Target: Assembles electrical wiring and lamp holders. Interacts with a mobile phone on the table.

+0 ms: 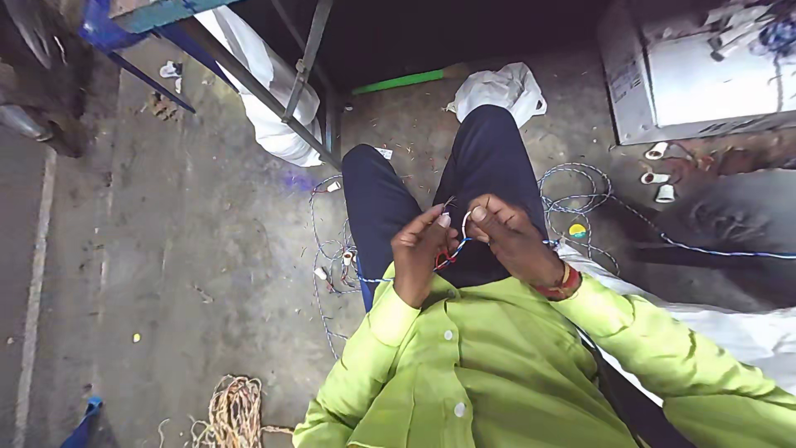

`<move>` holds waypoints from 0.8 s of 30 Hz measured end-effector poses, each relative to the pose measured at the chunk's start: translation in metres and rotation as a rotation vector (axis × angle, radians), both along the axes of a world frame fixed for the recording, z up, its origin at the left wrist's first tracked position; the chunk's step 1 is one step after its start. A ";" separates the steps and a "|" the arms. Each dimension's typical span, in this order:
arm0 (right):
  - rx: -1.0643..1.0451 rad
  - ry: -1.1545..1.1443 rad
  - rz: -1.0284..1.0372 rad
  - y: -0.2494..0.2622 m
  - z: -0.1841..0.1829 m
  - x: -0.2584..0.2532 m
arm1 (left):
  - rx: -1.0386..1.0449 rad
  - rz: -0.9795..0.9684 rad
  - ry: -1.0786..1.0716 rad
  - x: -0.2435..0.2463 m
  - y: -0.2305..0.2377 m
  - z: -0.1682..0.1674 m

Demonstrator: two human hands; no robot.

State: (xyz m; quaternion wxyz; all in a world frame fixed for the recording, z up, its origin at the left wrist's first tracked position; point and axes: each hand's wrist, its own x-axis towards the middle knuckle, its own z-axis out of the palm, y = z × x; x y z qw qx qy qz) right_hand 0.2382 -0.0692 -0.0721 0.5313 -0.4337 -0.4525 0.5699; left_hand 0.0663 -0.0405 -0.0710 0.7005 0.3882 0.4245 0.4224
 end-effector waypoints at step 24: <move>0.367 -0.680 -0.223 -0.006 -0.003 -0.003 | 0.724 -0.034 0.791 -0.005 -0.002 -0.005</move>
